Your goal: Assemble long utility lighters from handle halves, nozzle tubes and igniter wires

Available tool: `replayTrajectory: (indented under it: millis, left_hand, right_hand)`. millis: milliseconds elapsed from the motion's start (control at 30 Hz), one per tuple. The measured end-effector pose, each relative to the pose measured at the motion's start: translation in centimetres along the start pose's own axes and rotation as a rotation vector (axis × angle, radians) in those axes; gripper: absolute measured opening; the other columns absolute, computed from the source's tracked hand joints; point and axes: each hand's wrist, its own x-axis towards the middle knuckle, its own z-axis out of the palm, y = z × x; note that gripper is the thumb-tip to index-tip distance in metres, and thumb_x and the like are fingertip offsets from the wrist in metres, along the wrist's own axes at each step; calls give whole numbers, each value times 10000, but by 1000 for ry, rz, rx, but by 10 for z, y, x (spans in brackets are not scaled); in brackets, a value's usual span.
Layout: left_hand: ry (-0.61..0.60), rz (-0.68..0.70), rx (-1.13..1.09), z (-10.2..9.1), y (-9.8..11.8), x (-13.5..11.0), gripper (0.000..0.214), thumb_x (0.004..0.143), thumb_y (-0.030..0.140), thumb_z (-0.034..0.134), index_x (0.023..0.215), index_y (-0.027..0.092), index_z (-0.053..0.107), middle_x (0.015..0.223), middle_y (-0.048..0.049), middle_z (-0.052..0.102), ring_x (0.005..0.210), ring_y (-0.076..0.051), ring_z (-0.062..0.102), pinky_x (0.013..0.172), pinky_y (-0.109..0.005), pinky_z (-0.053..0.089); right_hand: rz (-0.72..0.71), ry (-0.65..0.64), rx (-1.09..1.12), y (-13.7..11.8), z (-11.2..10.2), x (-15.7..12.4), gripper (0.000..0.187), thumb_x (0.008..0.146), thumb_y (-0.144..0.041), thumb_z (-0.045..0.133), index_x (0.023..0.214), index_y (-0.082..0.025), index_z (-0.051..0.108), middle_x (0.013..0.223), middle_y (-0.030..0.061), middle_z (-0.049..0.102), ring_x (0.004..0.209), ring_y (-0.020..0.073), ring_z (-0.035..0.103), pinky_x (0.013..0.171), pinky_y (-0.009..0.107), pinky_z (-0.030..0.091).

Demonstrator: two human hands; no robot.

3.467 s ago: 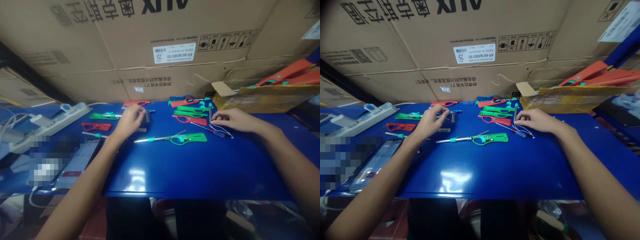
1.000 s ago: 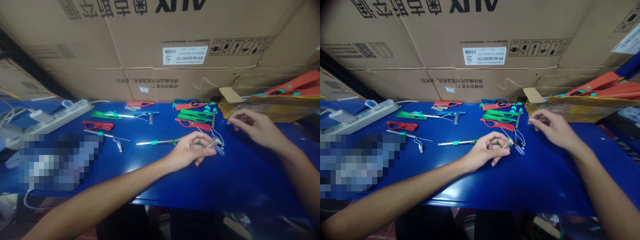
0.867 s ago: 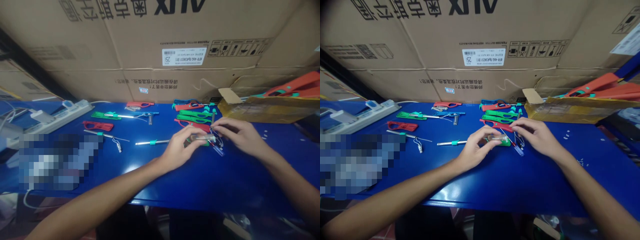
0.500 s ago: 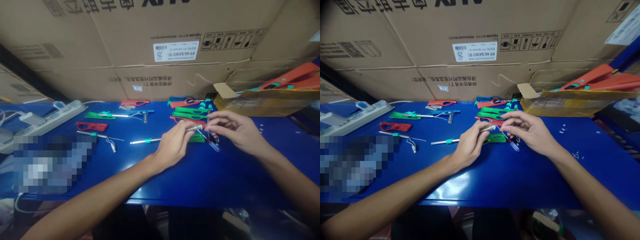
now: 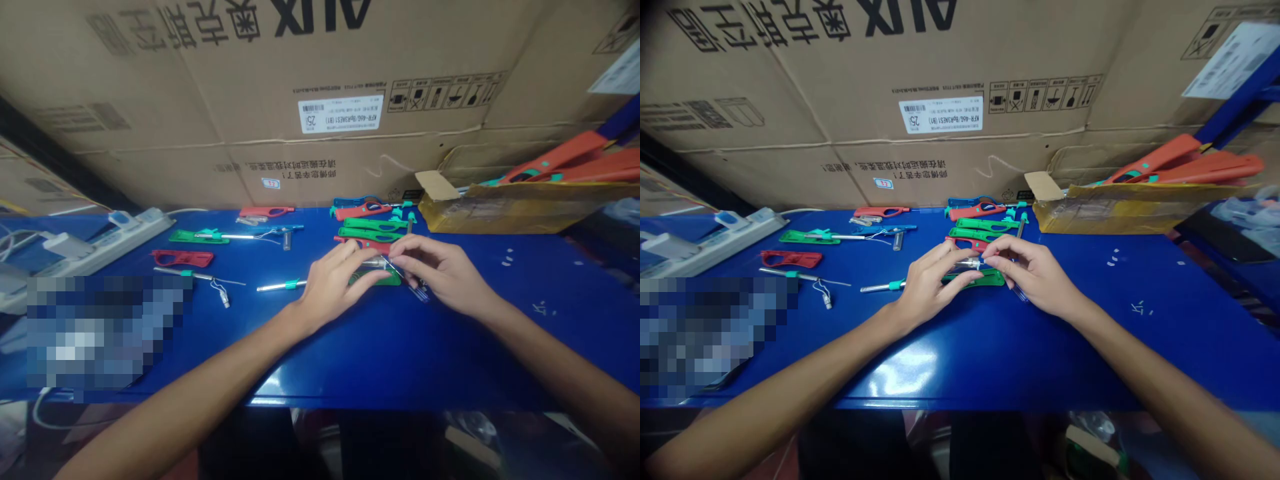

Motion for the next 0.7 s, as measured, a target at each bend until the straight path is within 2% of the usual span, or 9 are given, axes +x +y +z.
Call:
replayTrajectory:
  millis: [167, 333, 567, 700]
  left_hand:
    - [-27, -50, -59, -1, -1, 1, 361, 1007, 467, 571, 1169, 167, 688, 901, -36, 640, 857, -166, 618, 767, -276, 490]
    - [-62, -66, -140, -1, -2, 1, 303, 1080, 347, 446, 1194, 171, 665, 975, -52, 651, 922, -164, 628, 828, -282, 491]
    - [-96, -61, -119, -1, -1, 1, 317, 1084, 357, 431, 1183, 167, 665, 924, -45, 626, 880, -163, 616, 782, -278, 477]
    - [-103, -53, -127, -1, -1, 1, 325, 1085, 366, 427, 1176, 165, 665, 940, -50, 635, 877, -161, 617, 780, -276, 479]
  right_hand:
    - [15, -1, -16, 0, 2, -1, 193, 935, -408, 680, 950, -217, 700, 851, -1, 634, 536, 83, 550, 486, 257, 437]
    - [-8, 40, 12, 2, 4, 0, 153, 934, -381, 682, 964, -233, 703, 886, 2, 638, 536, 82, 556, 493, 258, 460]
    - [-12, 43, 62, 4, 7, 0, 96, 921, -332, 703, 946, -245, 673, 879, -13, 630, 548, 86, 571, 507, 255, 484]
    - [-72, 43, 38, 5, 6, 1, 53, 922, -297, 698, 911, -246, 688, 914, 2, 659, 635, 110, 599, 582, 268, 520]
